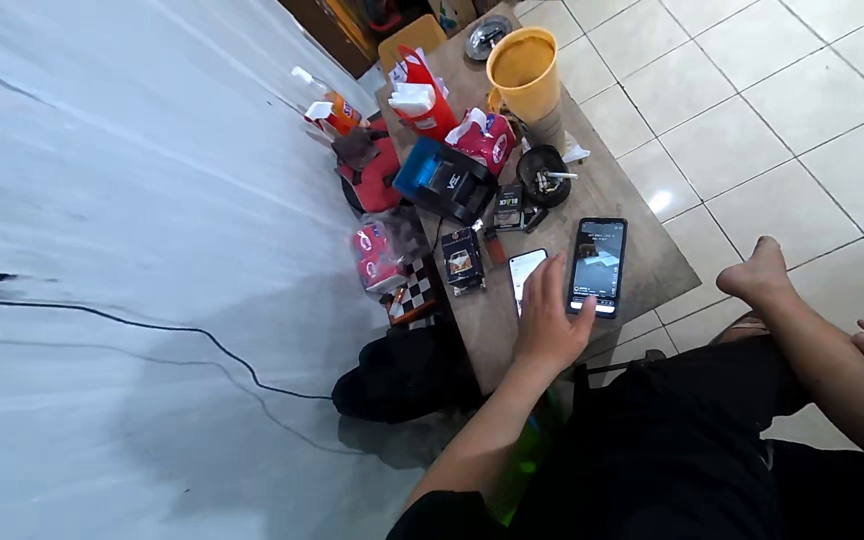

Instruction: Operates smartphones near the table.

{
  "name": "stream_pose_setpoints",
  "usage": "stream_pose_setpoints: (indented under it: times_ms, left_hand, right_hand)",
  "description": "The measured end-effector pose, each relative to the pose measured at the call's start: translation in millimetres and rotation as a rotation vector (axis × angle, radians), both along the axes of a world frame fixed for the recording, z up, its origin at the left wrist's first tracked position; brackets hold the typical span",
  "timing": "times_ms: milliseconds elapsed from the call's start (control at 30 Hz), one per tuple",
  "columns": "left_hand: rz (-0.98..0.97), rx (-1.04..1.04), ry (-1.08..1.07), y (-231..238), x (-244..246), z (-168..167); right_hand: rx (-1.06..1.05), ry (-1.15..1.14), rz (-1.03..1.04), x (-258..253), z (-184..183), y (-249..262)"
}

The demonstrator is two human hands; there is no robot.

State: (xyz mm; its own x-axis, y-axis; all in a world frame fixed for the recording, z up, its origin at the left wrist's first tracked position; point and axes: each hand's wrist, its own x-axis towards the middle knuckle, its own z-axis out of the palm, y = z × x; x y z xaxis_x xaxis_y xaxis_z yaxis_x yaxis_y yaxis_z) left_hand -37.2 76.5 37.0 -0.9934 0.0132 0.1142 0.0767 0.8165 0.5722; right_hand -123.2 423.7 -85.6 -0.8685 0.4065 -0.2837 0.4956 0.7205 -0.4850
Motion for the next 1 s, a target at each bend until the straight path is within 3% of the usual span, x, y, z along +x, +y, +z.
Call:
stream_pose_setpoints:
  times_ms: [67,133,200,433,700,767,800,900,1000]
  left_hand:
    - [-0.028,-0.064,-0.068,19.7,-17.5,3.8]
    - [-0.042,-0.110,-0.100,34.2,-32.6,5.7]
    - [-0.034,-0.158,-0.110,44.4,-45.1,6.9]
    - [-0.198,-0.137,-0.020,45.9,-77.9,-0.3]
    - [-0.217,-0.056,-0.015,29.1,-75.1,-4.0]
    - [-0.196,0.027,0.048,22.6,-70.9,-3.8]
    - [-0.186,0.052,0.072,18.2,-69.4,-3.6]
    - [-0.167,0.044,0.079,4.1,-67.5,-6.3]
    - [-0.164,-0.004,0.052,-3.0,-67.3,-9.1]
  right_hand:
    - [-0.063,-0.262,0.117,40.0,130.2,-29.7]
    - [-0.099,-0.516,0.121,67.7,232.8,-44.4]
    - [-0.117,-0.546,0.164,86.7,255.8,-25.9]
    - [-0.128,-0.496,0.122,88.6,246.6,-9.0]
    - [-0.159,-0.483,0.113,75.8,243.4,-13.2]
    - [-0.152,-0.149,0.053,66.6,197.5,-30.4]
    - [-0.182,-0.092,0.044,57.7,182.4,-33.6]
    - [-0.191,-0.116,0.041,60.1,150.3,-8.6]
    - [-0.143,-0.342,0.209,104.3,112.2,101.3]
